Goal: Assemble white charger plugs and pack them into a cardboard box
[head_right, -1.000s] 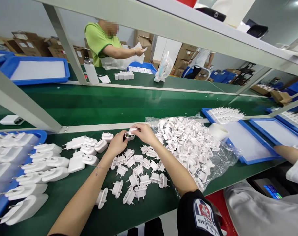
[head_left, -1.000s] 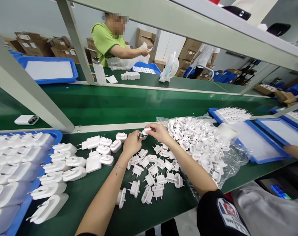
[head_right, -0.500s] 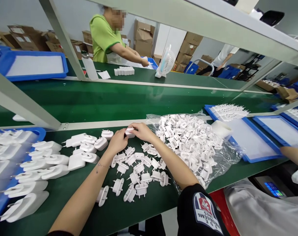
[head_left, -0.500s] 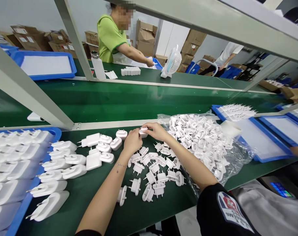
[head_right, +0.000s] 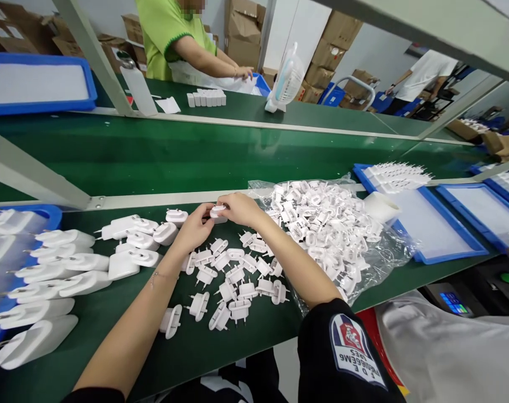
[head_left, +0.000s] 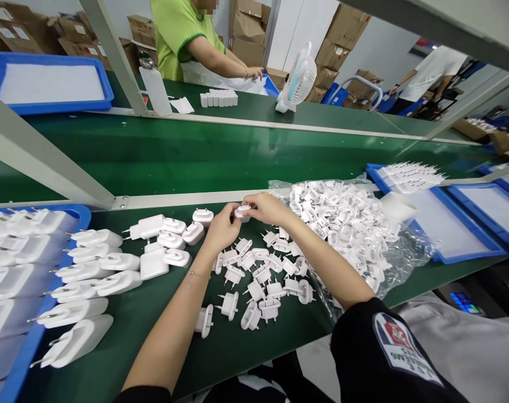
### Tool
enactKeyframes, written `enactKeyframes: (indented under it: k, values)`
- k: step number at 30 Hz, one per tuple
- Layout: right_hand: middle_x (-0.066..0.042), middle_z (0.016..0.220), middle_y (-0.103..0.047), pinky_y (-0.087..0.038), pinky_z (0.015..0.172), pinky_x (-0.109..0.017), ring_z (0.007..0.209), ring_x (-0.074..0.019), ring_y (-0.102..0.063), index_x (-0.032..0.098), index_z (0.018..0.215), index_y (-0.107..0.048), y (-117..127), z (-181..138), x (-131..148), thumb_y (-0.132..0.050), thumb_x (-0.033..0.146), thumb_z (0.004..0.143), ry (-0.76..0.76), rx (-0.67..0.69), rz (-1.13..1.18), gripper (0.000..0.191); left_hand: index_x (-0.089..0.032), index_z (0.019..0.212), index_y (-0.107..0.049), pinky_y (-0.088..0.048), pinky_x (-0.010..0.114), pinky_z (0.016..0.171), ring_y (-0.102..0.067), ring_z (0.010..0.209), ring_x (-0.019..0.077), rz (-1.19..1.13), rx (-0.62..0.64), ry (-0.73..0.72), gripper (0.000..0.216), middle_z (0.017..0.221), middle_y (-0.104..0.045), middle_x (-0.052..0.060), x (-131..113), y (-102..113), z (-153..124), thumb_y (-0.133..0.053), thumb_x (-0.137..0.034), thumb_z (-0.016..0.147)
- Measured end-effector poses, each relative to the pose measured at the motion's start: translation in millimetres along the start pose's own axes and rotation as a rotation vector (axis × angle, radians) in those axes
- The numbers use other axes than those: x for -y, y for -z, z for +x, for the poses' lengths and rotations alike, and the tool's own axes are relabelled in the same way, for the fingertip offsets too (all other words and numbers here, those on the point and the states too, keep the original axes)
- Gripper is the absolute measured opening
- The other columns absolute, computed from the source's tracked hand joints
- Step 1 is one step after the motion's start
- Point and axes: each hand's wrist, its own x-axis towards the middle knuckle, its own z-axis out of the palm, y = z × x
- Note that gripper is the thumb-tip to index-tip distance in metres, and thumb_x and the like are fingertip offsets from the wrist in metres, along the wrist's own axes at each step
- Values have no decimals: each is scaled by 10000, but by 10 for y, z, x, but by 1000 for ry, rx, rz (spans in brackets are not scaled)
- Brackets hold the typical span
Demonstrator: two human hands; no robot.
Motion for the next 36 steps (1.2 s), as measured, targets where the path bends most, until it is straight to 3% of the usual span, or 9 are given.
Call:
enactKeyframes:
  k: [6, 11, 14, 17, 19, 24, 30, 33, 36]
  values:
    - [5, 812, -633, -248, 554, -221, 718, -157, -533, 214, 829, -576, -10, -37, 80, -544, 243, 810, -85, -27, -42, 46, -188, 951, -539, -471, 320, 792, -604, 895, 206, 5, -74, 34, 192, 949, -649, 51, -25, -29, 50, -440, -122, 800]
    - [-24, 836, -639, -321, 612, -224, 742, -161, -544, 189, 904, -580, -81, -77, 62, -542, 184, 800, 26, -39, -21, 110, -125, 1102, -524, -456, 391, 846, -590, 992, 284, 291, -74, 42, 304, 1057, -631, 143, -338, 98, -60, -453, -119, 806]
    - [-39, 895, -651, -368, 654, -235, 765, -164, -565, 183, 1027, -568, -155, -95, 19, -582, 148, 762, 36, -65, -1, 269, -124, 1269, -423, -416, 405, 953, -505, 1158, 272, 280, -127, -93, 419, 1246, -547, 149, -611, 294, -515, -436, -171, 854]
    - [-47, 900, -661, -402, 690, -257, 776, -174, -584, 179, 1048, -581, -182, -151, 39, -604, 149, 751, -29, -118, 21, 299, -248, 1218, -500, -438, 388, 953, -514, 1152, 227, 150, -100, -208, 335, 1215, -583, 54, -744, 487, -1239, -388, -267, 903]
    - [-51, 899, -667, -421, 716, -275, 782, -179, -593, 172, 1037, -592, -140, -241, 151, -603, 143, 754, -63, -156, 57, 285, -307, 1105, -574, -492, 376, 868, -579, 1044, 222, 69, -98, -185, 275, 1084, -643, 34, -692, 586, -1726, -389, -287, 902]
    - [-33, 1015, -654, -461, 726, -266, 847, -164, -604, 220, 1091, -562, -114, -602, 853, -590, 244, 815, 162, -10, 318, 278, -299, 1126, -526, -516, 356, 778, -611, 881, 203, 98, -451, 132, 260, 1011, -635, 40, -266, 713, -2449, -458, -290, 876]
    - [-70, 968, -641, -444, 706, -294, 874, -203, -594, 190, 1009, -553, -737, -715, 1669, -541, 199, 848, 416, 179, 125, 161, -259, 1216, -435, -473, 272, 550, -529, 604, 134, 297, -348, 225, 353, 1022, -563, 55, 36, 704, -2425, -450, -349, 876]
    - [-62, 962, -639, -417, 650, -272, 838, -195, -595, 189, 966, -558, -786, -664, 1675, -565, 231, 838, 427, 226, 100, 134, -252, 1105, -478, -461, 261, 575, -534, 617, 127, 319, -301, 215, 225, 1025, -563, 41, 133, 697, -2343, -406, -315, 901]
    - [-25, 834, -641, -394, 630, -266, 741, -164, -584, 202, 835, -571, -589, -564, 1418, -513, 320, 874, 250, 95, 147, 138, -244, 1103, -469, -465, 261, 633, -574, 732, 148, 305, -310, 200, 214, 1097, -548, 55, 209, 698, -2280, -388, -284, 910]
